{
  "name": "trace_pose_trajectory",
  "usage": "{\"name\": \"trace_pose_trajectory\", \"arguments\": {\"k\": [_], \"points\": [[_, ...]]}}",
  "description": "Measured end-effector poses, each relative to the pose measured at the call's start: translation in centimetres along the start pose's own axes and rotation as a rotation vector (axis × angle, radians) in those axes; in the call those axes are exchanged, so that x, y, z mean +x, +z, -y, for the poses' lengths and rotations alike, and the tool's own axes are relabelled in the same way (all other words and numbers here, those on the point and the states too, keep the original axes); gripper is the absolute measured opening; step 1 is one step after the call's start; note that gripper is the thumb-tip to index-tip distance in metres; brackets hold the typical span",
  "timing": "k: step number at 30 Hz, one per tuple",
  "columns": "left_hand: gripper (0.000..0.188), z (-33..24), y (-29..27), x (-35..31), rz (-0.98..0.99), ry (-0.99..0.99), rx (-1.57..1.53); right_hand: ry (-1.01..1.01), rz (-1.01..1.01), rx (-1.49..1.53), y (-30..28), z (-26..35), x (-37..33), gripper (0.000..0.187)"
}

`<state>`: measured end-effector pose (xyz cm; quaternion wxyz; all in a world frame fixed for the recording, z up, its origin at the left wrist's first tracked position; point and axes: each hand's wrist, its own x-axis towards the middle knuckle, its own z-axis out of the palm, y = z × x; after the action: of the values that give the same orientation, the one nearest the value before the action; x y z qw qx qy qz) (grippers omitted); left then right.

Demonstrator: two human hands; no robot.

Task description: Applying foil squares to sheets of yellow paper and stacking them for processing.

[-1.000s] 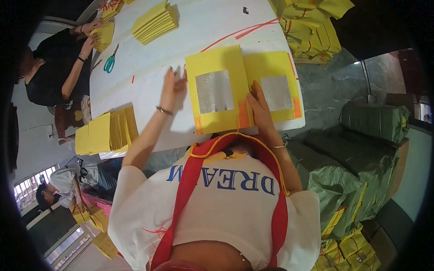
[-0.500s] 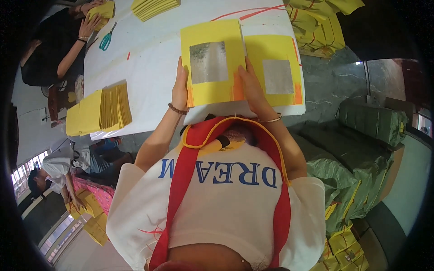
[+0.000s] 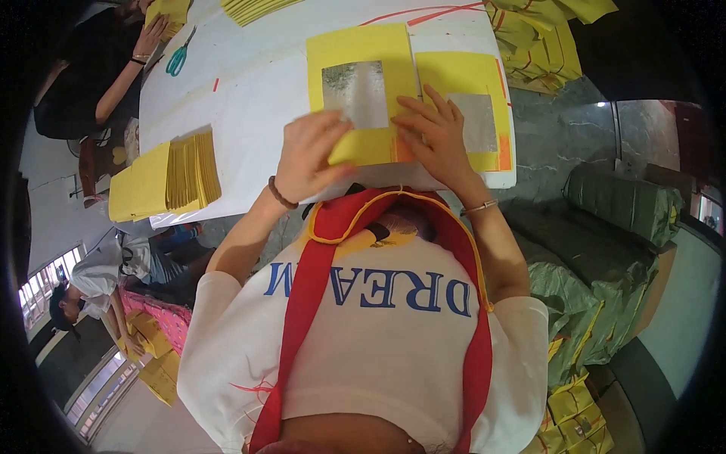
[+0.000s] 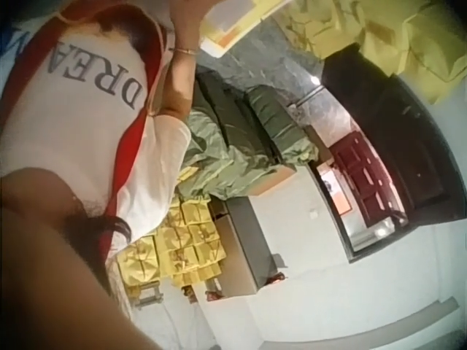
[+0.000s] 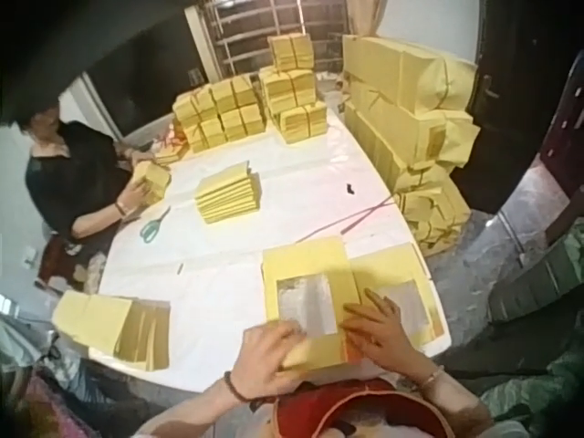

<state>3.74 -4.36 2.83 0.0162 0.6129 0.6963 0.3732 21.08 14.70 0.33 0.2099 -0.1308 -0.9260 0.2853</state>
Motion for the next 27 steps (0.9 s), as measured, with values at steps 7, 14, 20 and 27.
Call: {"name": "trace_pose_trajectory", "arguments": {"k": [7, 14, 20, 27], "points": [[0.044, -0.5, -0.2, 0.6, 0.298, 0.168, 0.158, 0.043, -0.023, 0.292, 0.8, -1.0, 0.4, 0.014], [0.039, -0.8, -0.6, 1.2, 0.311, 0.176, 0.092, 0.054, -0.077, 0.426, 1.3, -1.0, 0.4, 0.012], [0.024, -0.8, -0.5, 0.9, 0.29, 0.217, 0.095, 0.021, -0.048, 0.416, 0.9, -1.1, 0.5, 0.013], [0.009, -0.2, -0.3, 1.2, 0.259, -0.002, -0.179, 0.174, 0.038, 0.701, 1.3, -1.8, -0.5, 0.036]]}}
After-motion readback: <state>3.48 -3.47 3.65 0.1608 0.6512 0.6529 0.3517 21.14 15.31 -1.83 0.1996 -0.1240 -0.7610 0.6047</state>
